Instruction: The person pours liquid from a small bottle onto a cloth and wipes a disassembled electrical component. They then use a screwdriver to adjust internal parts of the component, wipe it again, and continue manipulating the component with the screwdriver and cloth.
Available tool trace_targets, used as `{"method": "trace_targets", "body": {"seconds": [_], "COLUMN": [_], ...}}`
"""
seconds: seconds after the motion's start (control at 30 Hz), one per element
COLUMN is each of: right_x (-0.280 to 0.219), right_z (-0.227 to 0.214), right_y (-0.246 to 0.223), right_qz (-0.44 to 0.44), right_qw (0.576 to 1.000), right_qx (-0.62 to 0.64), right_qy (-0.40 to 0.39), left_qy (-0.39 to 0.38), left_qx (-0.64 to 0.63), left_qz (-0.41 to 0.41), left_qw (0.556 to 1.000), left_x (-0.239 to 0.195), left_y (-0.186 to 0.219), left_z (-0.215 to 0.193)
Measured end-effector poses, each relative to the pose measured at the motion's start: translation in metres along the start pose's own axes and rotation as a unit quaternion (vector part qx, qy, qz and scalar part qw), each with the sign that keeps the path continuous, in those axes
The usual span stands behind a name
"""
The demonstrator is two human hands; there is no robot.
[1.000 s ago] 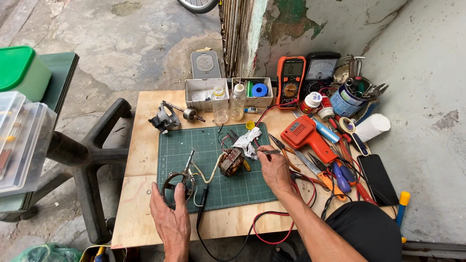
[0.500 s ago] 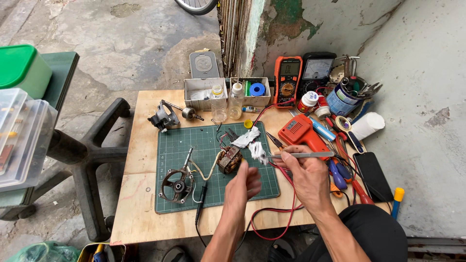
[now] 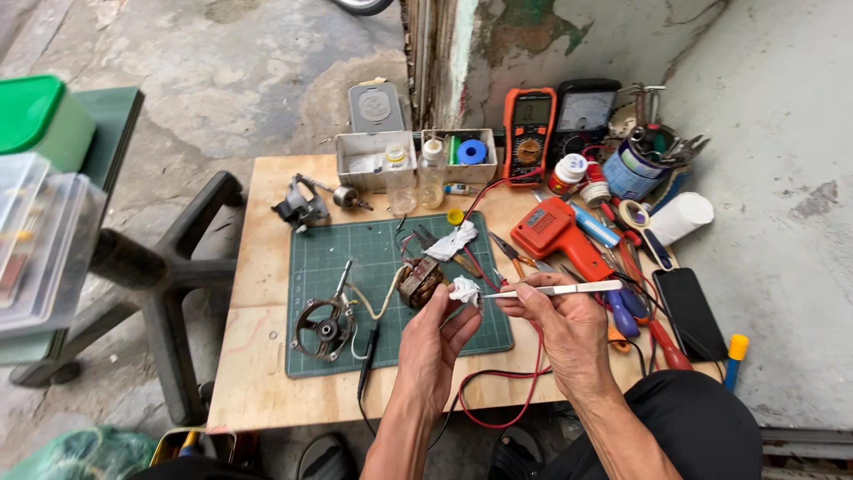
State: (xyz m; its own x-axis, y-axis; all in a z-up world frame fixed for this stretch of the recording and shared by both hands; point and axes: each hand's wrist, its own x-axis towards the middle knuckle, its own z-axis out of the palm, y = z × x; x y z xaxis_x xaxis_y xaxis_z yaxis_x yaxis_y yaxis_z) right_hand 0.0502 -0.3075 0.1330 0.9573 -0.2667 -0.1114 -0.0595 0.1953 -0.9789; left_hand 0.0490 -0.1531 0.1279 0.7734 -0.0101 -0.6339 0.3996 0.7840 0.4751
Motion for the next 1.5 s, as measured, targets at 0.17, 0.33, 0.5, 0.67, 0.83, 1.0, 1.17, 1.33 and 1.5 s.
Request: {"method": "trace_targets", "body": {"seconds": [0.17, 0.33, 0.5, 0.67, 0.83, 1.0, 1.17, 1.33, 1.5], "right_x": [-0.019, -0.038, -0.052, -0.061, -0.074, -0.069, -0.056, -0.053, -0.049], "right_z": [0.027, 0.055, 0.067, 0.081, 0.104, 0.111, 0.111, 0.113, 0.109], "right_y": [0.003, -0.002, 0.004, 0.01, 0.003, 0.014, 0.024, 0.021, 0.022], "right_qz": [0.021, 0.037, 0.015, -0.004, 0.013, 0.042, 0.098, 0.105, 0.099], "right_qw": [0.999, 0.996, 0.981, 0.963, 0.94, 0.944, 0.964, 0.97, 0.979], "right_qx": [-0.023, -0.047, -0.148, -0.226, -0.3, -0.271, -0.172, -0.158, -0.103], "right_qy": [-0.04, -0.073, -0.126, -0.145, -0.163, -0.181, -0.177, -0.155, -0.145], "left_qy": [0.024, 0.049, 0.127, 0.103, 0.095, 0.076, 0.075, 0.078, 0.103], "left_qx": [0.115, 0.102, -0.022, -0.002, 0.1, 0.142, 0.009, -0.106, -0.196], "left_qz": [0.104, 0.137, 0.06, 0.07, 0.1, 0.111, 0.047, 0.004, -0.021], "left_qw": [0.988, 0.984, 0.99, 0.992, 0.985, 0.981, 0.996, 0.991, 0.975], "left_x": [-0.031, -0.043, -0.05, -0.051, -0.068, -0.059, -0.042, -0.03, -0.029], "left_y": [0.003, 0.012, 0.019, 0.021, 0.037, 0.042, 0.038, 0.036, 0.04], "left_z": [-0.044, -0.064, -0.073, -0.092, -0.094, -0.118, -0.129, -0.134, -0.134]}}
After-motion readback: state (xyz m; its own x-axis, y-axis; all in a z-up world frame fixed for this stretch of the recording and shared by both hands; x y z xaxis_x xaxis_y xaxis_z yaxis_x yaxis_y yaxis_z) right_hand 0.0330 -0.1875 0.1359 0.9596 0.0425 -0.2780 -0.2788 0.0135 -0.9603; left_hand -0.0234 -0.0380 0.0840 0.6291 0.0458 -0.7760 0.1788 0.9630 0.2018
